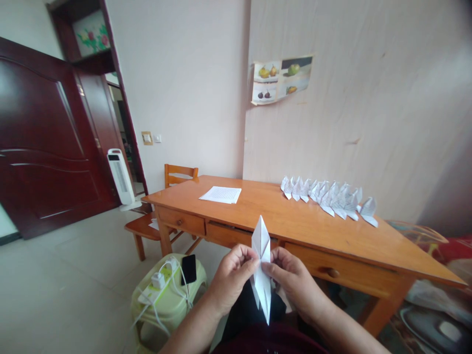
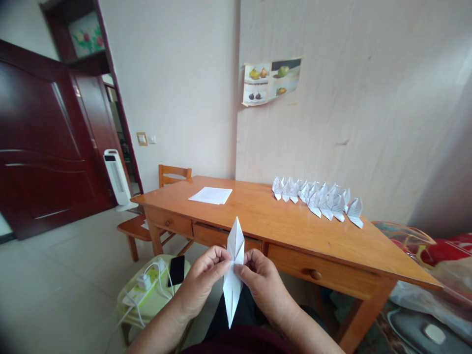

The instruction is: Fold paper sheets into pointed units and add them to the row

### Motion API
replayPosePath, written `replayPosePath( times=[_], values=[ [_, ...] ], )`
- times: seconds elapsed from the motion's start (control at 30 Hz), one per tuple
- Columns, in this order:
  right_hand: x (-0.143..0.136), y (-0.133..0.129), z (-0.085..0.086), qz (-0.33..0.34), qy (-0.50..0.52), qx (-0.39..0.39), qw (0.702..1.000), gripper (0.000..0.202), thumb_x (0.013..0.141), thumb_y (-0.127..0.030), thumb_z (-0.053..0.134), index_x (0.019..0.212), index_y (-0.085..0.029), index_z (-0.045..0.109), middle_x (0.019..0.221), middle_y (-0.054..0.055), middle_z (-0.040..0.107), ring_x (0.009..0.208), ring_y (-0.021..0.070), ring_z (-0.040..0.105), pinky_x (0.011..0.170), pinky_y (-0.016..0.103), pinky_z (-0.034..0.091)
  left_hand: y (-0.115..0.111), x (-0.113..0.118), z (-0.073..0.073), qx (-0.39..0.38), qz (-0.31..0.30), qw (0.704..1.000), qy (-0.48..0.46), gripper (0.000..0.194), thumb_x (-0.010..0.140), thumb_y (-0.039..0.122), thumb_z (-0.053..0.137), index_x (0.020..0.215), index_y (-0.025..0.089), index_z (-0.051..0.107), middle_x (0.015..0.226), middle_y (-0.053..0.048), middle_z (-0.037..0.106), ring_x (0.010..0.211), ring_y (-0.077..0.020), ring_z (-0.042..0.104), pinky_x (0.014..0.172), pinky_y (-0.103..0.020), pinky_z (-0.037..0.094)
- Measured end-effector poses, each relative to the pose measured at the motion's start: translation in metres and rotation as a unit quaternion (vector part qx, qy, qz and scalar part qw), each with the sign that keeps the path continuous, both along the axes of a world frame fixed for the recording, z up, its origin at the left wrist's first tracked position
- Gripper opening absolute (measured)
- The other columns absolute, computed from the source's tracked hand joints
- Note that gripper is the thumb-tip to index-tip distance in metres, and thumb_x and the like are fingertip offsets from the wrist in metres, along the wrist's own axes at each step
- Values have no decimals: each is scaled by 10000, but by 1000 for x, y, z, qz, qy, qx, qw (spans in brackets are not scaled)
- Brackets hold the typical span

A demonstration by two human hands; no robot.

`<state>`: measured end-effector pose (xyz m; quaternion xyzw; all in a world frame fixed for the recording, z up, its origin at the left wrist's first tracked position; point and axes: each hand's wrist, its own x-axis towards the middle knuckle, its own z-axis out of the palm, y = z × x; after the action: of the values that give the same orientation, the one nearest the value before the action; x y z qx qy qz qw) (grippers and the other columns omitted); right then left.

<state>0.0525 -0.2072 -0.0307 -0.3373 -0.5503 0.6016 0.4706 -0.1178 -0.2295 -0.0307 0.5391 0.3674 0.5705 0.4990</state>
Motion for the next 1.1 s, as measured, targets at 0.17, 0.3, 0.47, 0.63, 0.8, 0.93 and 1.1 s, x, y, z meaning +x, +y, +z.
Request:
replayPosePath(
  times=[0.17, 0.3, 0.47, 0.63, 0.8, 0.93, 1.1],
  values=[
    [1, 1, -4, -12, -11, 22, 1000, 319, 798, -456, 766, 782, -216, 557, 677, -25, 551, 599, 124, 457, 558, 267, 342, 0, 3, -1, -18, -14, 999, -29, 229, 826, 342, 744, 944, 195, 614, 812, 4, 598, 765, -146, 516, 718, -248, 400],
    [2, 2, -6, 10, 17, 12, 1000, 311, 808, -454, 766, 805, -218, 563, 688, -20, 567, 609, 126, 465, 566, 268, 348, 2, 2, -3, -13, -14, 999, -29, 190, 846, 291, 717, 951, 192, 593, 846, -2, 612, 803, -148, 525, 757, -255, 408],
    [2, 0, -4, 22, 19, 0, 1000, 322, 814, -452, 770, 806, -216, 551, 685, -22, 573, 609, 120, 465, 565, 262, 339, 3, 4, -3, -21, -7, 998, -59, 211, 842, 256, 707, 961, 197, 544, 854, -5, 617, 798, -146, 532, 764, -265, 411],
    [4, 1, -6, 29, 2, 2, 1000, 339, 823, -471, 763, 824, -210, 548, 671, -30, 554, 594, 113, 448, 565, 261, 322, 3, 7, -4, -32, -10, 996, -85, 252, 841, 242, 701, 992, 209, 501, 872, -7, 639, 781, -144, 562, 765, -275, 425],
    [3, 2, -7, 22, -15, 11, 1000, 319, 868, -471, 724, 843, -198, 562, 656, -40, 515, 593, 105, 429, 567, 258, 312, 3, 8, -4, -29, 2, 994, -105, 303, 838, 234, 705, 1058, 213, 498, 906, -23, 663, 808, -166, 609, 790, -299, 450],
    [3, 3, -8, 22, -16, 21, 999, 320, 883, -471, 711, 848, -194, 554, 663, -43, 516, 592, 100, 431, 565, 254, 318, 3, 9, -3, -24, -9, 993, -117, 375, 828, 234, 720, 1151, 192, 534, 929, -49, 683, 848, -191, 632, 813, -316, 464],
    [6, 5, -11, 20, -23, 58, 998, 307, 904, -456, 692, 850, -189, 549, 707, -35, 528, 624, 103, 442, 585, 254, 351, 4, 9, -6, -58, -38, 985, -158, 295, 808, 214, 732, 1077, 158, 623, 951, -72, 689, 856, -184, 626, 820, -307, 458]
  ],
)
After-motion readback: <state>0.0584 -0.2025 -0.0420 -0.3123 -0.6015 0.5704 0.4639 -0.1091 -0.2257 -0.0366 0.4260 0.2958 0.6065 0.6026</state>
